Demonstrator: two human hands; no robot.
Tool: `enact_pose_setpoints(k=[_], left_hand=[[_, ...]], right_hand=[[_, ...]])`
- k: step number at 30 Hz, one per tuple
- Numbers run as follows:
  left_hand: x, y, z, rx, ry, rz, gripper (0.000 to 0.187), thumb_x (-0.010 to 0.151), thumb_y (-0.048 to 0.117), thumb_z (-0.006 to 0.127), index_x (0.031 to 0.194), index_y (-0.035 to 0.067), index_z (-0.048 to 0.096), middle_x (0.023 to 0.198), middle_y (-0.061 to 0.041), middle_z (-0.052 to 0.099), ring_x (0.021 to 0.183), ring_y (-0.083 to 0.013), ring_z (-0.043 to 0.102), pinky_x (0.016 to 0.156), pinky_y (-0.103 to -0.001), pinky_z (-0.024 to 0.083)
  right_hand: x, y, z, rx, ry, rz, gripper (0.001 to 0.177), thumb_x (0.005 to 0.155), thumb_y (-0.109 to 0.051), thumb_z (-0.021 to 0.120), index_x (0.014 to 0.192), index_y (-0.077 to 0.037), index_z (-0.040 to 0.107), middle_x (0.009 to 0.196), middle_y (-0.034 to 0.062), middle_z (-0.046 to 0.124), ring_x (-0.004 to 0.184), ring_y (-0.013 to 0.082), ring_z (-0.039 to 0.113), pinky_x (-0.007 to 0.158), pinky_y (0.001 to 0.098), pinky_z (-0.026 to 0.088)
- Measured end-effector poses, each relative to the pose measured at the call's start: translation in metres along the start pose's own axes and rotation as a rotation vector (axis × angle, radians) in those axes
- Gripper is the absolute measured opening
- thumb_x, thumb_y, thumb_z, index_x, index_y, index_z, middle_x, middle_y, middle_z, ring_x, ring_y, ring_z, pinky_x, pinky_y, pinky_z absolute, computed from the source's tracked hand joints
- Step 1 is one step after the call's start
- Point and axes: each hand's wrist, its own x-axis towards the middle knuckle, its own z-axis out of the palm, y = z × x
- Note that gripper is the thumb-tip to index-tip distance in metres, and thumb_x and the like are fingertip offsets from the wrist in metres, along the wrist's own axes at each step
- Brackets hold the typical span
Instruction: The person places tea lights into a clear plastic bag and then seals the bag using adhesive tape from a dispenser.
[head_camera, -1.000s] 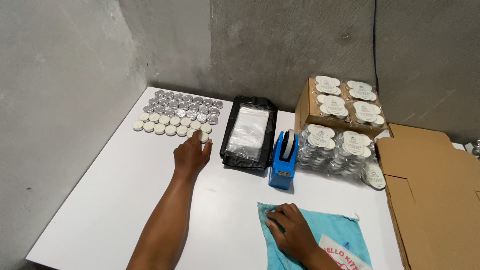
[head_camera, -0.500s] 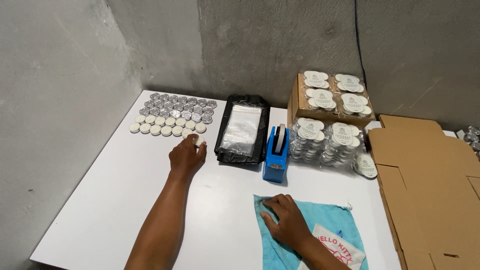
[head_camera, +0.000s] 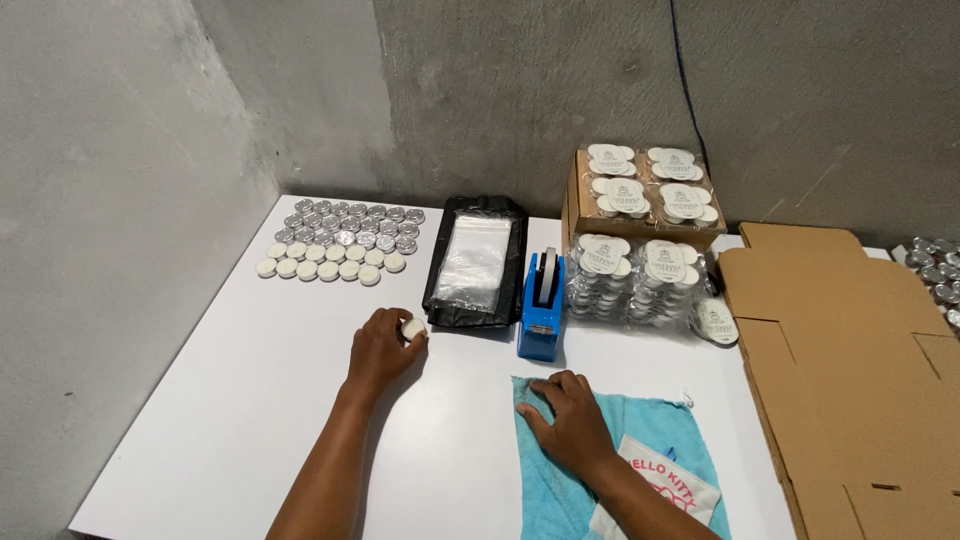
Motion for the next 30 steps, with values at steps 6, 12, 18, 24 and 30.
enact_pose_setpoints(k=[6, 12, 18, 24, 30], left_hand=[[-0.021, 0.065, -0.046, -0.194, -0.446, -0.034, 0.042, 0.086, 0.031, 0.070, 0.124, 0.012, 0.068, 0.116, -0.005, 0.065, 0.104, -0.0240, 0.065, 0.092, -0.035, 0.050], [-0.036, 0.101, -0.041, -0.239, -0.584, 0.142, 0.036, 0.084, 0.026, 0.079, 0.115, 0.011, 0.069, 0.111, -0.007, 0.065, 0.099, -0.0239, 0.063, 0.081, -0.034, 0.052], [-0.046, 0.125, -0.043, -0.380, -0.670, 0.102, 0.039, 0.082, 0.028, 0.076, 0.117, 0.012, 0.070, 0.103, -0.003, 0.066, 0.088, -0.0164, 0.064, 0.073, -0.028, 0.052], [-0.046, 0.143, -0.052, -0.744, -0.822, -0.304, 0.030, 0.085, 0.011, 0.082, 0.114, 0.007, 0.072, 0.085, -0.003, 0.072, 0.074, -0.0131, 0.072, 0.074, -0.024, 0.059], [-0.051, 0.156, -0.056, -1.041, -0.885, -0.446, 0.030, 0.086, 0.003, 0.073, 0.116, 0.000, 0.073, 0.072, -0.005, 0.066, 0.069, -0.0118, 0.064, 0.075, -0.024, 0.058]], right_hand=[[0.005, 0.018, 0.009, 0.080, -0.032, -0.102, 0.046, 0.094, -0.035, 0.072, 0.130, -0.006, 0.073, 0.097, 0.0009, 0.055, 0.095, 0.0215, 0.050, 0.083, 0.0370, 0.047], [0.012, 0.016, 0.011, 0.037, -0.070, -0.246, 0.037, 0.096, -0.018, 0.069, 0.128, -0.001, 0.070, 0.101, 0.0068, 0.056, 0.100, 0.0272, 0.055, 0.082, 0.0392, 0.051], [0.018, 0.020, 0.017, 0.004, -0.187, -0.208, 0.030, 0.101, -0.015, 0.062, 0.128, -0.005, 0.070, 0.097, 0.0069, 0.060, 0.093, 0.0241, 0.058, 0.076, 0.0365, 0.051], [0.033, -0.018, -0.026, 0.370, 0.014, -0.101, 0.025, 0.100, -0.015, 0.061, 0.115, -0.007, 0.078, 0.100, 0.0069, 0.074, 0.094, 0.0201, 0.070, 0.082, 0.0310, 0.056], [0.018, -0.019, -0.011, 0.358, 0.030, -0.385, 0.026, 0.100, -0.009, 0.062, 0.124, -0.005, 0.073, 0.104, 0.0115, 0.067, 0.094, 0.0255, 0.068, 0.080, 0.0347, 0.057]])
